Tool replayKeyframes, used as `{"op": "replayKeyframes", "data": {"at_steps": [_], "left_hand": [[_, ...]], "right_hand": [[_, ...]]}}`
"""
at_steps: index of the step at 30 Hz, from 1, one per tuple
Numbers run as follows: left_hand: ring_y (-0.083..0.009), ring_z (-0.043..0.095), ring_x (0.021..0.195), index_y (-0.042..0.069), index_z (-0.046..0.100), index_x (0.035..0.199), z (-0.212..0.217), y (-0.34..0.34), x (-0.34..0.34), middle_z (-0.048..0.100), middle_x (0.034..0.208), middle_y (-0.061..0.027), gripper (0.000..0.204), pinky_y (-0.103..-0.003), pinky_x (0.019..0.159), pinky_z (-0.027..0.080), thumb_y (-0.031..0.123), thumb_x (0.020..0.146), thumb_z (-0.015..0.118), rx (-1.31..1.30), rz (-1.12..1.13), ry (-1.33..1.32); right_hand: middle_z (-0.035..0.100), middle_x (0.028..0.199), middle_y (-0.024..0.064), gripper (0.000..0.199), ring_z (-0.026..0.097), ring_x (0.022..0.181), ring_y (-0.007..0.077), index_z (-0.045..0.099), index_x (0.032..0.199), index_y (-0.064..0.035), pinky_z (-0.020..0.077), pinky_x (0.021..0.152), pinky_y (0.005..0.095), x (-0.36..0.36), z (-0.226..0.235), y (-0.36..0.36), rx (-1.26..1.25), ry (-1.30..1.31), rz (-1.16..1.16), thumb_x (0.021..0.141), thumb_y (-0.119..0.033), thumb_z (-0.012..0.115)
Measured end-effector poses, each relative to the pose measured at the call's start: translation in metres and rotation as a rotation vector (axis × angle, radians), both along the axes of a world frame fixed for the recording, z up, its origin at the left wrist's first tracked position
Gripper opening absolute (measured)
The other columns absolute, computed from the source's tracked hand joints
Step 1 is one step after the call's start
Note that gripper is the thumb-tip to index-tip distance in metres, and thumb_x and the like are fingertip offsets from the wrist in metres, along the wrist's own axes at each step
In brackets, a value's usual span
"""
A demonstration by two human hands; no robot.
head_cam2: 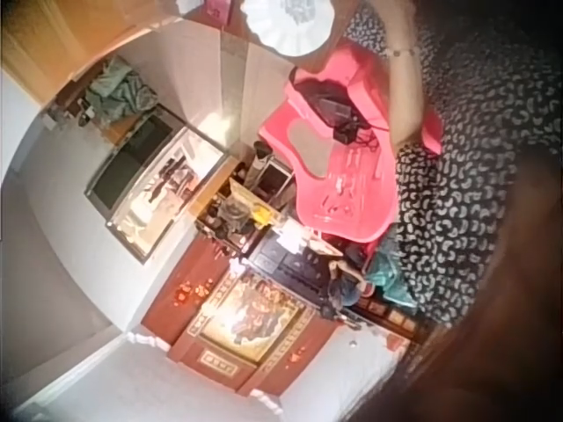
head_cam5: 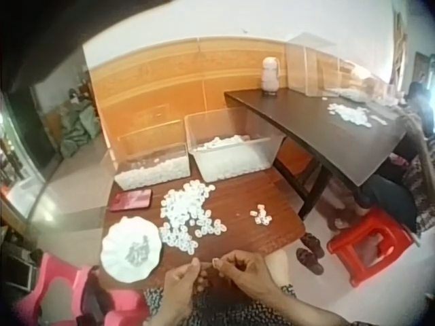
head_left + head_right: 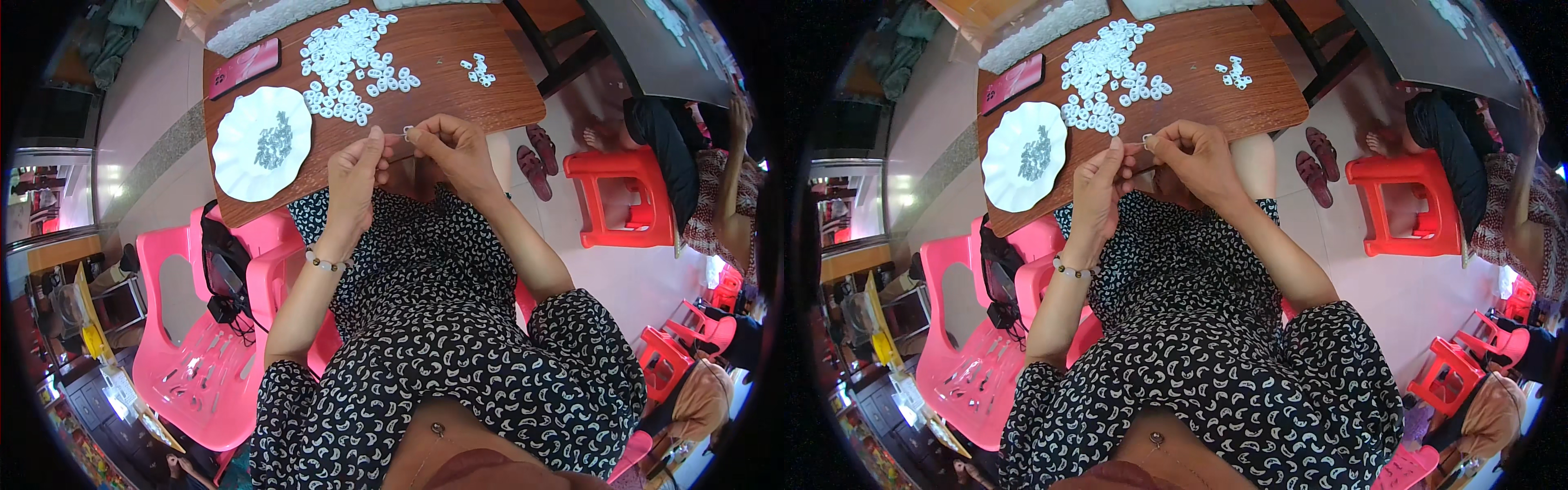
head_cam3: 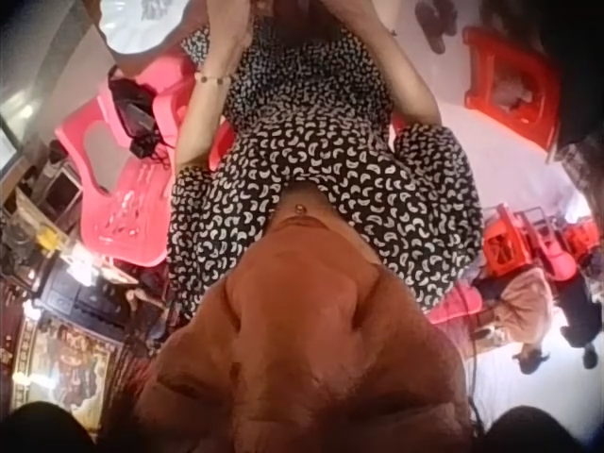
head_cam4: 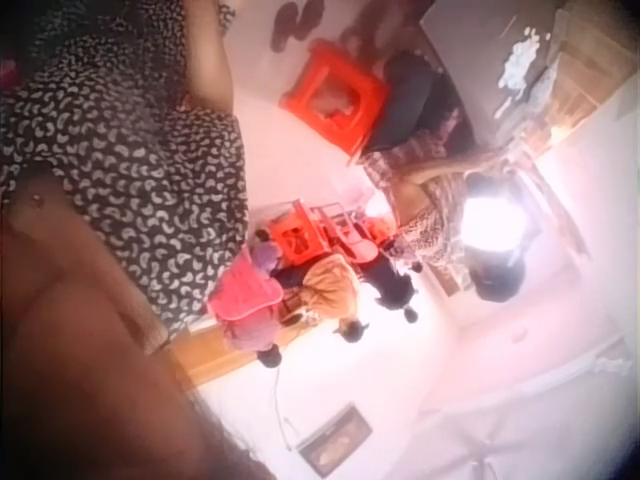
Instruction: Assembling small white plastic components by hand on a table.
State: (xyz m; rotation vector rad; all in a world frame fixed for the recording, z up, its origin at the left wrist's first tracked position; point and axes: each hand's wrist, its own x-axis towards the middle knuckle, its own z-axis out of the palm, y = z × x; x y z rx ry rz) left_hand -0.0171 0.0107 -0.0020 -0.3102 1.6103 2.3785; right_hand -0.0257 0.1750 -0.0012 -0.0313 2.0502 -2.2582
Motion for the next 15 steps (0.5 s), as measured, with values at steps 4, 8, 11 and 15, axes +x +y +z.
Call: {"op": "replayKeyframes", "data": {"at_steps": [4, 8, 11, 15], "left_hand": [[-0.0023, 0.045, 0.059, 0.001, 0.07, 0.092, -0.0024, -0.0004, 0.0003, 0.058, 0.071, 0.0036, 0.03, -0.016, 0.053, 0.034, 0.03, 0.09, 0.066, -0.042, 0.006, 0.025], [-0.0026, 0.044, 0.058, 0.001, 0.07, 0.089, -0.0053, 0.0003, 0.0, 0.057, 0.066, 0.004, 0.023, -0.017, 0.052, 0.033, 0.024, 0.085, 0.071, -0.027, 0.023, 0.031], [-0.0025, 0.044, 0.058, 0.001, 0.07, 0.088, -0.0056, 0.0006, 0.0001, 0.057, 0.066, 0.0041, 0.019, -0.017, 0.053, 0.033, 0.019, 0.085, 0.071, 0.008, 0.032, 0.007], [-0.0025, 0.044, 0.058, 0.0, 0.07, 0.087, -0.0026, 0.0006, 0.0012, 0.058, 0.067, 0.0038, 0.017, -0.017, 0.053, 0.033, 0.017, 0.085, 0.07, 0.023, 0.029, 0.003]], "right_hand": [[0.064, 0.07, 0.0006, 0.019, 0.055, 0.062, 0.0033, 0.065, 0.082, 0.0012, 0.0437, 0.055, 0.0192, 0.0012, 0.0004, -0.0004, -0.003, -0.029, 0.011, 0.087, -0.017, 0.066], [0.061, 0.071, -0.0023, 0.017, 0.049, 0.057, 0.0006, 0.063, 0.086, -0.0005, 0.0365, 0.047, 0.0165, 0.0017, -0.0009, -0.0015, 0.014, -0.023, 0.023, 0.089, -0.017, 0.066], [0.06, 0.07, -0.0027, 0.017, 0.049, 0.056, 0.0007, 0.063, 0.085, -0.0008, 0.0365, 0.045, 0.0167, 0.0025, 0.0005, -0.0019, 0.037, -0.021, 0.033, 0.089, -0.017, 0.066], [0.06, 0.068, -0.0032, 0.017, 0.05, 0.056, 0.0009, 0.063, 0.085, -0.0011, 0.0374, 0.045, 0.0169, 0.0033, -0.0026, -0.002, 0.079, 0.022, 0.025, 0.089, -0.018, 0.066]]}}
